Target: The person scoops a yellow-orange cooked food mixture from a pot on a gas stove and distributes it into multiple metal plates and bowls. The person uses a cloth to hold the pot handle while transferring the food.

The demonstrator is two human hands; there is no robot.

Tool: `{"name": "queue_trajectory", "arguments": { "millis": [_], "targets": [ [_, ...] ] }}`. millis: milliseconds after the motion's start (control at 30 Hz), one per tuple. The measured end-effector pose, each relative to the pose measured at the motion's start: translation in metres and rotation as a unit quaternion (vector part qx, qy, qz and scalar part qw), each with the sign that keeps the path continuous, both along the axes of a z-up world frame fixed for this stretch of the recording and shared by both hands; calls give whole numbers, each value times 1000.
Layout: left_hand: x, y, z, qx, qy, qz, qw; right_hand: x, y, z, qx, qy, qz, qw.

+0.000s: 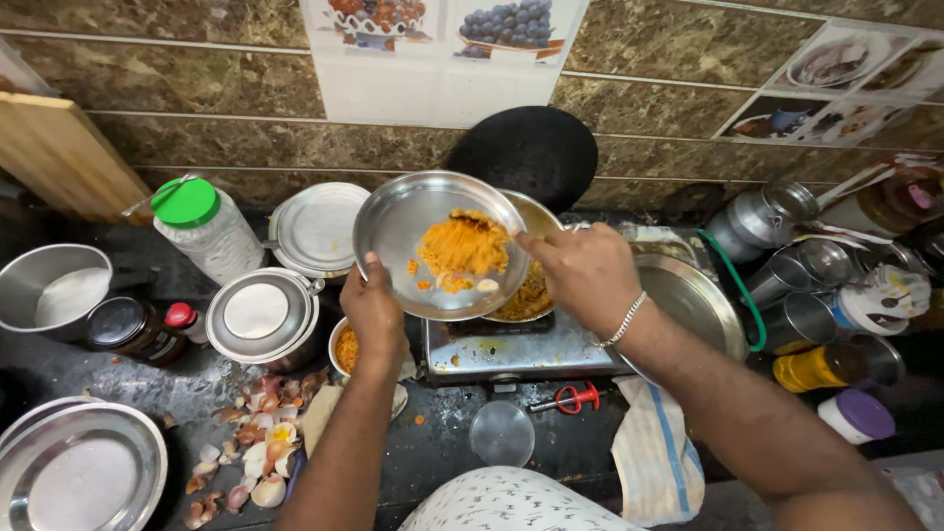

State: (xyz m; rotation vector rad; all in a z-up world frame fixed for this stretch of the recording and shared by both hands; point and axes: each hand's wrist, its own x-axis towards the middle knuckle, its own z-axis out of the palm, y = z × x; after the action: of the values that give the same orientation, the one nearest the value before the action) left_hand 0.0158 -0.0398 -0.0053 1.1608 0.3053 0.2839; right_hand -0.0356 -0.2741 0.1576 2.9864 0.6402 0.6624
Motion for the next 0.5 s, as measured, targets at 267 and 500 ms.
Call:
{"name": "queue_trajectory", "arguments": {
  "millis": [267,500],
  "targets": [
    [-6,54,2,-27,-56,61,996,32,-61,-18,73,40,-114,990],
    [-21,87,5,-53,-66,101,991,68,-70,-103,66,221,-176,957]
  ]
}}
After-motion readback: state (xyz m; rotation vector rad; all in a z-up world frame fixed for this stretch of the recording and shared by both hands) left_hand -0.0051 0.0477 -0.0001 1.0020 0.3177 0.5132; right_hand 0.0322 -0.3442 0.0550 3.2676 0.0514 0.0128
